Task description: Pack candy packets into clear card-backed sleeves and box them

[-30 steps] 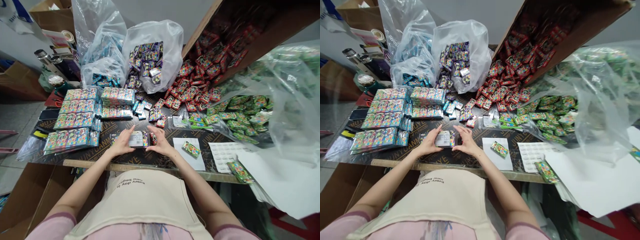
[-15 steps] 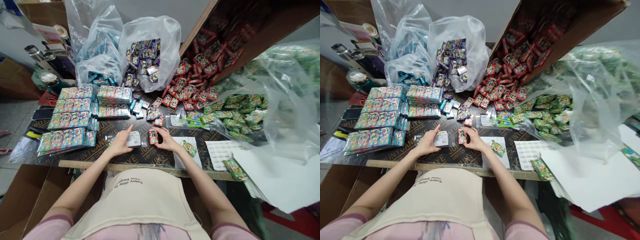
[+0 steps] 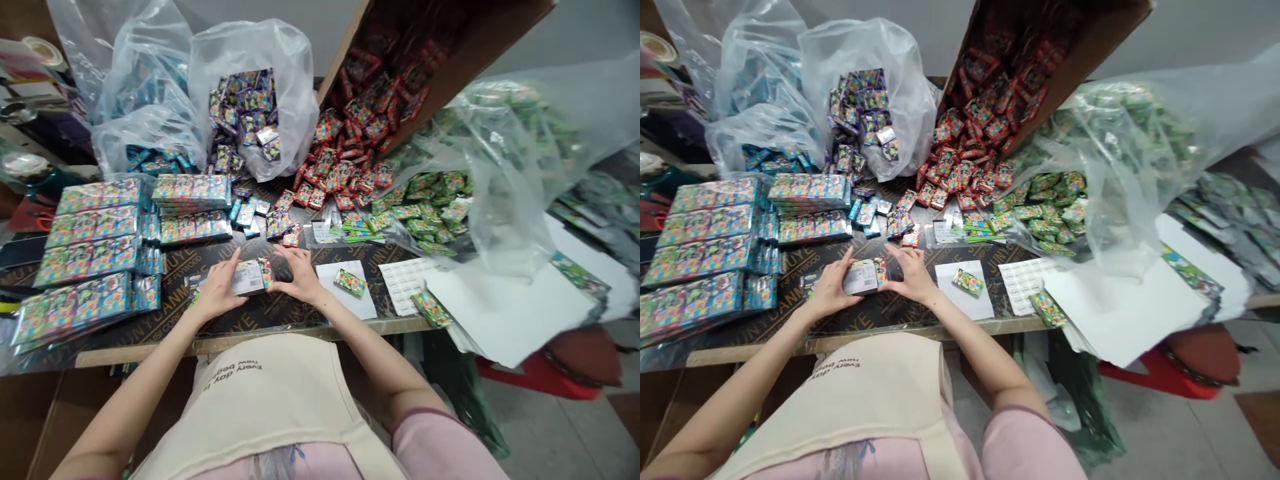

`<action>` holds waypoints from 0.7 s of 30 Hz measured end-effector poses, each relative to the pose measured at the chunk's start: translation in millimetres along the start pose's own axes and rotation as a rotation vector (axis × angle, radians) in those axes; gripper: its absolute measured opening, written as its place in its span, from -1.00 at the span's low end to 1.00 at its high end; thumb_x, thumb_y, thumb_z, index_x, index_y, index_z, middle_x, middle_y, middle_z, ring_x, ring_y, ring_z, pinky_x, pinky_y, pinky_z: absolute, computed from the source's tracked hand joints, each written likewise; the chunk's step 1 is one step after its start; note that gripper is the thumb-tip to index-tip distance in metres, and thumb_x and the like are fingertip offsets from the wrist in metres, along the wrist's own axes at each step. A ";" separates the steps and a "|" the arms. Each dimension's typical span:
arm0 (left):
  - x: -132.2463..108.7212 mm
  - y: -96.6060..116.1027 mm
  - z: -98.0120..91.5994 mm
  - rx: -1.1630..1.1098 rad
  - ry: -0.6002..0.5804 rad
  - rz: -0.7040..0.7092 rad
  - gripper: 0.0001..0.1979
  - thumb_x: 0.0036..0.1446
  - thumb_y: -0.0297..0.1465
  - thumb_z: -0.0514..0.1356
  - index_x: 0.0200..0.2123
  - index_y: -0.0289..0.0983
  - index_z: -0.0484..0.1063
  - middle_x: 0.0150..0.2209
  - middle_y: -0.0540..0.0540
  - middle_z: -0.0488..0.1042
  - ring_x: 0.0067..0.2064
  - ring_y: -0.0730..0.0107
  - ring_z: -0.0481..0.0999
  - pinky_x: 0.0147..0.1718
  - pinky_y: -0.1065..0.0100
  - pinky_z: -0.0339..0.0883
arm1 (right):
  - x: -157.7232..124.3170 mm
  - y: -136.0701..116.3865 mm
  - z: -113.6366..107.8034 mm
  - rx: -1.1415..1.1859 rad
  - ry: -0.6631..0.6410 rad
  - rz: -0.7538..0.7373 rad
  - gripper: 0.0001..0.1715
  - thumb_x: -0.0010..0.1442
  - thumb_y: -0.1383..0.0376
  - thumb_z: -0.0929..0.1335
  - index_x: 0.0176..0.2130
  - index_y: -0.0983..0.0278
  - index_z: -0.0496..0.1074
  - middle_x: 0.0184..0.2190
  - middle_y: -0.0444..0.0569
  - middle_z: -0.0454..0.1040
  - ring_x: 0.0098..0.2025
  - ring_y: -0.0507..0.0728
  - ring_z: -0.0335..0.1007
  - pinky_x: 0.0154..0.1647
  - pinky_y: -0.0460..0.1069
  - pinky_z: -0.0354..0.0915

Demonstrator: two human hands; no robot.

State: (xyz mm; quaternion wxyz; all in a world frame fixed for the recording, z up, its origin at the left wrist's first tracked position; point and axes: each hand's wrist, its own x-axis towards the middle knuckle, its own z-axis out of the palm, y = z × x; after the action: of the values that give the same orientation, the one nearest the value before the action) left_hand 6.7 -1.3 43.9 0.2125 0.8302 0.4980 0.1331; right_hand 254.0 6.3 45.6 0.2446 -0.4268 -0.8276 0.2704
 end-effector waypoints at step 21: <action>7.9 17.6 12.1 -0.202 0.146 -0.113 -0.18 -0.12 -0.12 0.34 0.22 -0.21 0.20 0.19 -0.27 0.28 0.21 -0.08 0.24 0.21 -0.10 0.01 | -28.5 110.4 -102.0 -0.207 0.521 0.334 -0.12 -0.07 0.19 0.42 0.20 0.22 0.13 0.08 0.12 0.26 0.12 0.32 0.19 0.14 0.24 0.16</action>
State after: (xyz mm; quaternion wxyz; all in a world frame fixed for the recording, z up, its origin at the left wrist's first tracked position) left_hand 29.2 -4.3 41.9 0.2655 0.7632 0.5423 0.2303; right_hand 396.9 60.8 43.0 0.3556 -0.6342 -0.6788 0.1031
